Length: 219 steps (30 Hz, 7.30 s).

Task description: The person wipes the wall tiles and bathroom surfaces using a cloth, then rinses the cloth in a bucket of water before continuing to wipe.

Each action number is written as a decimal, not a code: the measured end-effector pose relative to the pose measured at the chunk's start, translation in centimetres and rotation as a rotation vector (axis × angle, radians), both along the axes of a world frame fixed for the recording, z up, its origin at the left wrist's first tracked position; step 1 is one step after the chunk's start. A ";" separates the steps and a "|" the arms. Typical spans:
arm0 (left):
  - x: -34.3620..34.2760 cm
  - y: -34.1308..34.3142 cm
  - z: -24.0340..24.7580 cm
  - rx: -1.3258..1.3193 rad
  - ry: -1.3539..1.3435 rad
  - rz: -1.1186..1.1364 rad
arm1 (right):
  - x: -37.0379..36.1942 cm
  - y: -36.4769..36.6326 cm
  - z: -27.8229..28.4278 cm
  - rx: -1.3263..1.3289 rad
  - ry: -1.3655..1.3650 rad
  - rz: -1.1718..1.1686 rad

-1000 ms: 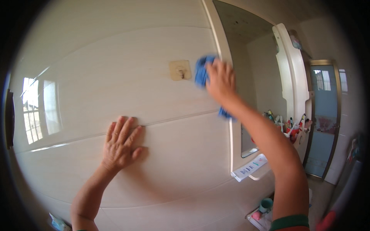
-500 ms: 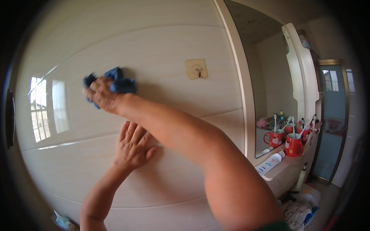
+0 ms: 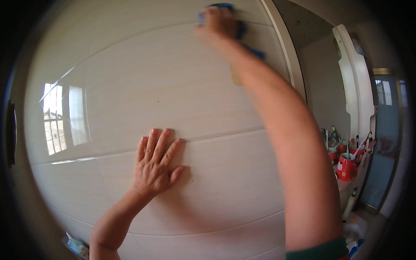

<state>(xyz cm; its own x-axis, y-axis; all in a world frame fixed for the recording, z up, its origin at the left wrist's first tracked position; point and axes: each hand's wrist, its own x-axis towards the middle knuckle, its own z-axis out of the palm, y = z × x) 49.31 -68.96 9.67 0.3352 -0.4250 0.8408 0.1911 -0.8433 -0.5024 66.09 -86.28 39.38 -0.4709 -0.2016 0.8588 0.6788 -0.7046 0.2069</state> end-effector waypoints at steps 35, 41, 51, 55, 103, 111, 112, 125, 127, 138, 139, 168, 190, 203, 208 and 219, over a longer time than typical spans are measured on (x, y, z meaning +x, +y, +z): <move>1.0 -0.4 -0.8 0.046 -0.149 0.084 | 2.1 -9.4 -28.8 -0.254 0.121 0.069; 2.8 -0.8 -1.9 -0.048 -0.186 0.109 | -3.4 -2.0 -37.7 -0.607 0.015 0.013; -1.0 4.7 -7.3 -0.088 -0.180 0.154 | 2.9 -12.1 -32.8 -0.159 0.275 -0.084; -1.2 4.9 -7.4 -0.099 -0.172 0.163 | 0.2 -6.4 -29.9 -0.202 0.141 0.018; -2.1 6.1 -14.3 -0.125 -0.063 0.125 | -8.2 7.0 -19.8 -0.502 0.093 0.087; -4.4 6.8 -19.3 -0.156 -0.001 0.147 | -7.0 6.4 -47.5 -0.682 -0.180 0.072; -4.6 6.4 -20.5 -0.174 0.076 0.152 | -6.0 4.8 -51.2 -0.716 -0.140 0.070; -8.9 8.1 -24.3 -0.230 0.265 0.166 | -1.3 -4.5 -34.0 0.117 0.232 -0.175; -8.5 7.9 -24.6 -0.236 0.267 0.172 | -1.6 -2.2 -34.6 0.178 0.023 0.073; -7.7 6.9 -25.1 -0.212 0.226 0.232 | -6.2 3.2 -56.6 -0.577 0.087 0.175; -7.7 6.9 -25.1 -0.214 0.236 0.227 | -5.3 1.1 -57.4 -0.522 0.161 0.152; -8.7 8.1 -25.1 -0.207 0.299 0.199 | 0.2 -9.7 -60.4 -0.031 0.706 -0.093; -20.4 11.0 -38.5 -0.771 0.505 0.577 | -12.7 12.4 -54.3 -0.939 0.047 0.103; -36.2 4.2 -48.8 -1.195 0.688 0.710 | -5.4 6.2 -29.5 -0.190 0.066 -0.046; -28.6 3.7 -48.1 -1.146 0.638 0.502 | -14.8 16.4 -38.5 -0.678 -0.034 0.147; -35.8 -0.7 -55.4 -1.336 0.773 0.619 | -10.5 9.5 -59.5 -1.313 0.009 0.147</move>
